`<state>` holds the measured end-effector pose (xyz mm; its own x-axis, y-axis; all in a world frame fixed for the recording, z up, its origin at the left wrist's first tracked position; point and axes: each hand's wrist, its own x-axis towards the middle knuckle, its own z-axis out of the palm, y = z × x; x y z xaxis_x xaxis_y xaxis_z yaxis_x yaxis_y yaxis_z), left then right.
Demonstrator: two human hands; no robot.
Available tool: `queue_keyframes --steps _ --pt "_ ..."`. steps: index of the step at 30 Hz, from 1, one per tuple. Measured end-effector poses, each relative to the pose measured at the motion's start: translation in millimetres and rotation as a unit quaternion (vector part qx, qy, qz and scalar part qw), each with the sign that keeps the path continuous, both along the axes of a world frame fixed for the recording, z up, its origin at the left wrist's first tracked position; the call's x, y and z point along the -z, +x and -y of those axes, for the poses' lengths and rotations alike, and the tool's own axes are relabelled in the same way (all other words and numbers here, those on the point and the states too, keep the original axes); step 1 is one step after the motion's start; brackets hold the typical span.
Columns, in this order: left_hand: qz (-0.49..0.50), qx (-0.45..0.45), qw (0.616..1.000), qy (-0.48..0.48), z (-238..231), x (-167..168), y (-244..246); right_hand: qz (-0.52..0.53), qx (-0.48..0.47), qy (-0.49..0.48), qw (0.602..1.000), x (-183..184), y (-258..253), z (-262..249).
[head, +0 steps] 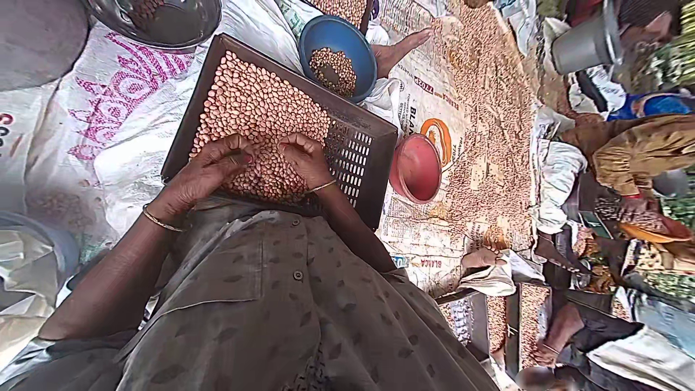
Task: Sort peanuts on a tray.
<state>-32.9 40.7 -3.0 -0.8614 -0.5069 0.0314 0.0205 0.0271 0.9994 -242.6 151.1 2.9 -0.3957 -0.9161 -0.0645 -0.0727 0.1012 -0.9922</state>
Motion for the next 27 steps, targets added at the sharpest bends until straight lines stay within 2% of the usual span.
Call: queue_keyframes --steps 1,2,3,5,7,9,10,12,15,17,19,20,21,22,23,24,25,27 --pt "-0.03 -0.035 0.994 0.103 3.6 -2.2 1.0 0.14 0.029 -0.024 0.989 -4.8 -4.0 -1.1" --pt "-0.053 -0.056 0.983 0.166 8.6 -3.7 2.7 0.243 0.037 -0.033 0.969 -9.3 -9.7 -2.4" --pt "-0.054 -0.073 0.977 0.191 11.7 -6.8 4.1 0.295 0.035 -0.038 0.954 -11.5 -15.3 -3.3" --pt "-0.002 -0.121 0.979 0.163 11.3 -15.8 1.1 0.276 0.014 -0.035 0.96 -15.7 -18.9 -3.1" --pt "0.077 -0.14 0.987 0.025 8.7 -16.5 -4.7 0.148 -0.012 -0.013 0.989 -18.8 -9.5 1.1" --pt "0.15 -0.134 0.969 -0.146 7.3 -14.8 -9.6 -0.092 -0.05 0.023 0.994 -13.6 0.0 7.4" --pt "0.183 -0.135 0.952 -0.204 5.3 -14.4 -13.2 -0.225 -0.07 0.058 0.97 -10.6 2.7 9.2" --pt "0.233 -0.144 0.927 -0.256 0.7 -12.2 -18.3 -0.393 -0.073 0.114 0.91 -5.4 13.1 10.7" --pt "0.232 -0.168 0.922 -0.262 -0.8 -5.5 -17.8 -0.478 -0.059 0.127 0.867 1.3 22.9 10.1" --pt "0.22 -0.185 0.926 -0.244 0.3 -5.4 -15.9 -0.484 -0.05 0.109 0.867 6.5 22.5 9.4" --pt "0.205 -0.192 0.932 -0.228 2.0 -4.8 -15.0 -0.421 -0.029 0.061 0.904 11.2 16.9 9.9" --pt "0.2 -0.192 0.935 -0.223 2.5 -4.4 -14.7 -0.351 -0.012 0.039 0.935 10.8 12.9 10.5" --pt "0.202 -0.186 0.936 -0.218 2.5 -4.4 -14.2 -0.238 0.01 0.015 0.971 7.3 9.4 10.6" --pt "0.211 -0.177 0.935 -0.221 1.9 -4.9 -14.2 -0.081 0.038 -0.017 0.996 1.7 6.6 10.2" --pt "0.23 -0.167 0.93 -0.234 0.6 -6.0 -15.1 0.088 0.066 -0.042 0.993 -5.6 3.8 10.2" --pt "0.249 -0.155 0.922 -0.253 -1.2 -7.5 -16.8 0.199 0.073 -0.047 0.976 -11.3 -2.5 9.1" --pt "0.267 -0.142 0.913 -0.273 -2.7 -8.6 -18.7 0.238 0.069 -0.042 0.968 -14.3 -9.3 8.7" --pt "0.282 -0.132 0.902 -0.299 -5.1 -10.2 -22.2 0.189 0.051 -0.01 0.981 -22.9 -13.3 12.7"
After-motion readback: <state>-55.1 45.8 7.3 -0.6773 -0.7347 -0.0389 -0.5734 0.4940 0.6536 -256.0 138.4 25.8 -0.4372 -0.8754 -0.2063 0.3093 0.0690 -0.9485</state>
